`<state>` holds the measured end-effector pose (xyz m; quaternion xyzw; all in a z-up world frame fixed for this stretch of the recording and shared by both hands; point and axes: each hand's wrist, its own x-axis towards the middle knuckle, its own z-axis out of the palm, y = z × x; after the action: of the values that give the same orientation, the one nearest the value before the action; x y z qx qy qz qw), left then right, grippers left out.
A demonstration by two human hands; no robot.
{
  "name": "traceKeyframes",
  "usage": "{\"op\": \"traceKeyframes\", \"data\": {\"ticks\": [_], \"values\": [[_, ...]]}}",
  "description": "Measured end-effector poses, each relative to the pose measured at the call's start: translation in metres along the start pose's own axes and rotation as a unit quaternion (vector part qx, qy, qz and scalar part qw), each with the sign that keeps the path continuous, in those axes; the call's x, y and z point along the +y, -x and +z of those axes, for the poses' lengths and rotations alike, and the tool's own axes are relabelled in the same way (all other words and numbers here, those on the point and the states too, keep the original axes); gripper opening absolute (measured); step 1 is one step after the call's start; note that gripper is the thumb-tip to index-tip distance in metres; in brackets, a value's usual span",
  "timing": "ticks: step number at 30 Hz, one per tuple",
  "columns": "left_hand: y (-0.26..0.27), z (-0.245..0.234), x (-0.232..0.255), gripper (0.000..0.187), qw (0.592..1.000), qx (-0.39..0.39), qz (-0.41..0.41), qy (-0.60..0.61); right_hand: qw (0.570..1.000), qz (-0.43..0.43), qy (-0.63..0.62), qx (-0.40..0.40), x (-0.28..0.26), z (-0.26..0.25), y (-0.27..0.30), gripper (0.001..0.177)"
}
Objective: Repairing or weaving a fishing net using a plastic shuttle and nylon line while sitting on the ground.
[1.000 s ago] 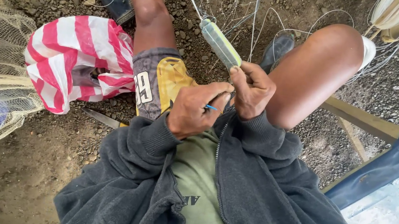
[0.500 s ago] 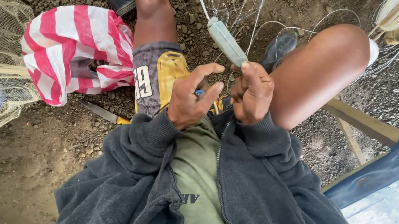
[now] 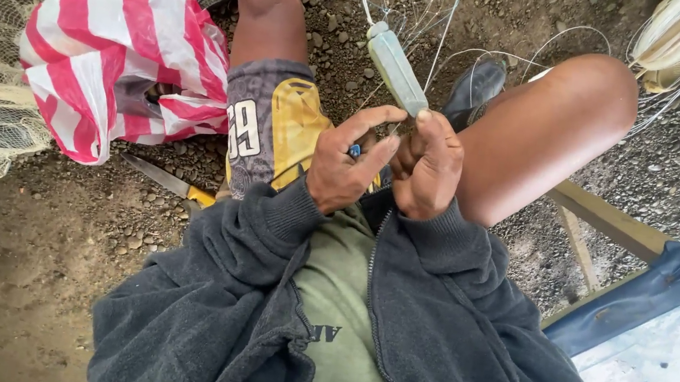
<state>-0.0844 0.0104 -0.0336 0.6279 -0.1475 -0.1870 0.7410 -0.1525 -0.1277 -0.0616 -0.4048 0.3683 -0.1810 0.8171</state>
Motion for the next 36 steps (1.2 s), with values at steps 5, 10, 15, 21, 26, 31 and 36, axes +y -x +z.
{"op": "traceKeyframes", "data": {"ticks": [5,10,15,21,26,31,36], "values": [[0.007,0.000,-0.010,0.029,1.000,0.001,0.000,0.018,1.000,-0.016,0.018,0.014,0.010,-0.006,-0.001,0.020],[0.013,-0.003,-0.029,0.026,1.000,0.007,0.002,0.026,0.999,-0.019,0.030,0.008,0.007,0.001,0.000,0.014],[0.017,0.000,-0.007,0.023,0.999,-0.017,0.028,0.021,0.995,-0.035,0.090,-0.024,0.017,-0.005,-0.002,0.018],[0.053,0.011,-0.002,0.021,0.996,-0.022,0.044,-0.068,0.978,-0.013,0.195,-0.070,0.029,-0.023,0.001,0.010],[0.051,0.000,0.012,0.022,0.987,-0.022,0.102,-0.124,0.974,-0.005,0.209,-0.092,0.027,-0.016,0.010,0.011],[0.049,-0.010,0.024,0.023,0.980,-0.019,0.135,-0.142,0.969,-0.012,0.221,-0.113,0.020,-0.015,0.015,0.016],[0.051,-0.016,0.025,0.028,0.983,-0.013,0.133,-0.126,0.945,-0.041,0.283,-0.157,0.013,-0.009,0.022,0.028]]}}
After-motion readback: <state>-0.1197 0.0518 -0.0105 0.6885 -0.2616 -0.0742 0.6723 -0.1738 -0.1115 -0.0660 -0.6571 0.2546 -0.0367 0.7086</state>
